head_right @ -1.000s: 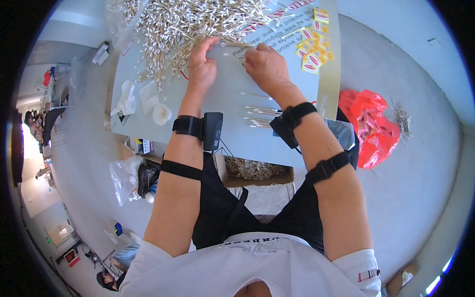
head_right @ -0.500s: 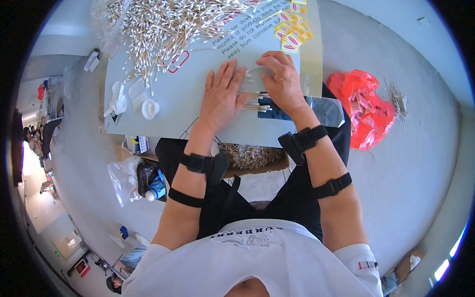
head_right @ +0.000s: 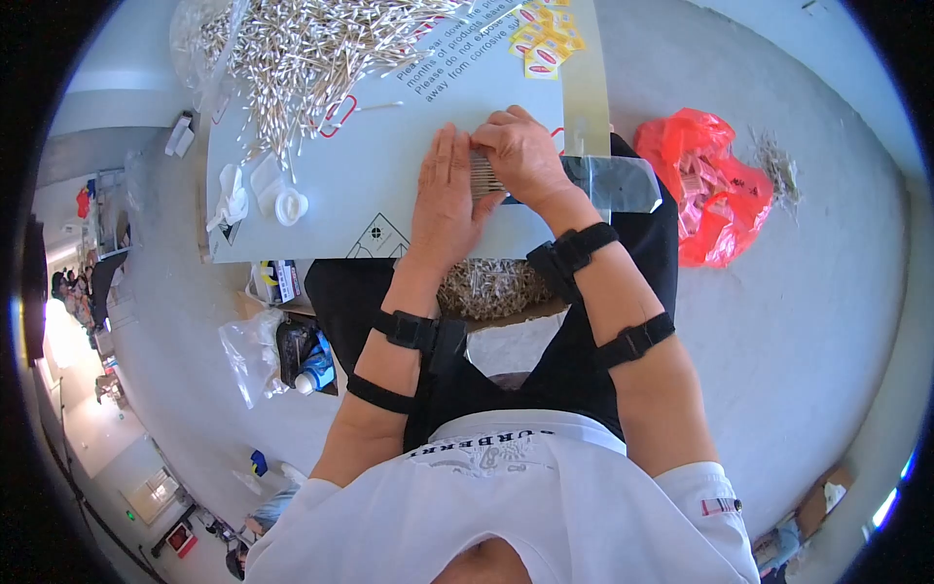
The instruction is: Gathering cotton swabs into bundles and placing them into plastic bags.
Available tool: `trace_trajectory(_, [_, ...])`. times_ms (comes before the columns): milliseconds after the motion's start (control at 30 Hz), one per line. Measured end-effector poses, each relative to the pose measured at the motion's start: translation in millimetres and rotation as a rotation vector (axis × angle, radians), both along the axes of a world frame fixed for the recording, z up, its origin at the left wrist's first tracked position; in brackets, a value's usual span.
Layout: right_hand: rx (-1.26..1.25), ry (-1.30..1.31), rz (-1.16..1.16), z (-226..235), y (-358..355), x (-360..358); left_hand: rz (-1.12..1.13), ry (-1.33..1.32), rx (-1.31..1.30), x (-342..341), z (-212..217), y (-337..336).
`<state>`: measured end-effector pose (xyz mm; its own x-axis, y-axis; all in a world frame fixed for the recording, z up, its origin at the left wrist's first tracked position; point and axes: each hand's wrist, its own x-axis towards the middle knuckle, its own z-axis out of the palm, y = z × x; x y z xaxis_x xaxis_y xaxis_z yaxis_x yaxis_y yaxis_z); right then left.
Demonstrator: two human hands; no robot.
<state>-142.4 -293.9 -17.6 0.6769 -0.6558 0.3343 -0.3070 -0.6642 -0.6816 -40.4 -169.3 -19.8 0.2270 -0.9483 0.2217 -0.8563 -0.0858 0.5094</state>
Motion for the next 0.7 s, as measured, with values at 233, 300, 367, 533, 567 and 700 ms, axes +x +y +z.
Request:
trace_trajectory(233, [0.372,-0.415,-0.269,-1.0,32.9,-20.6,0.224,0.764,-0.378,8.4,-3.4,2.3])
trace_trajectory(300, [0.467,-0.58,-0.344,-9.1,49.1,-14.4,0.218,0.76,-0.414,-3.8,-4.0,-5.8])
trace_trajectory(367, [0.507,-0.607,-0.332,-9.1,54.9,-6.0,0.229,0.853,-0.422,-9.4,-6.7,-14.6])
trace_trajectory(533, [0.671,-0.701,-0.31,-8.9,50.9,-5.9,0.197,0.912,-0.424,-21.1,-4.3,-18.9])
trace_trajectory(567, [0.749,-0.758,-0.317,-8.4,49.0,-8.2,0.174,1.028,-0.479,-17.2,-6.5,-18.9])
trace_trajectory(700, [0.804,-0.851,-0.349,-7.7,38.2,-30.8,-0.019,0.2,-0.17,5.5,0.0,-9.5])
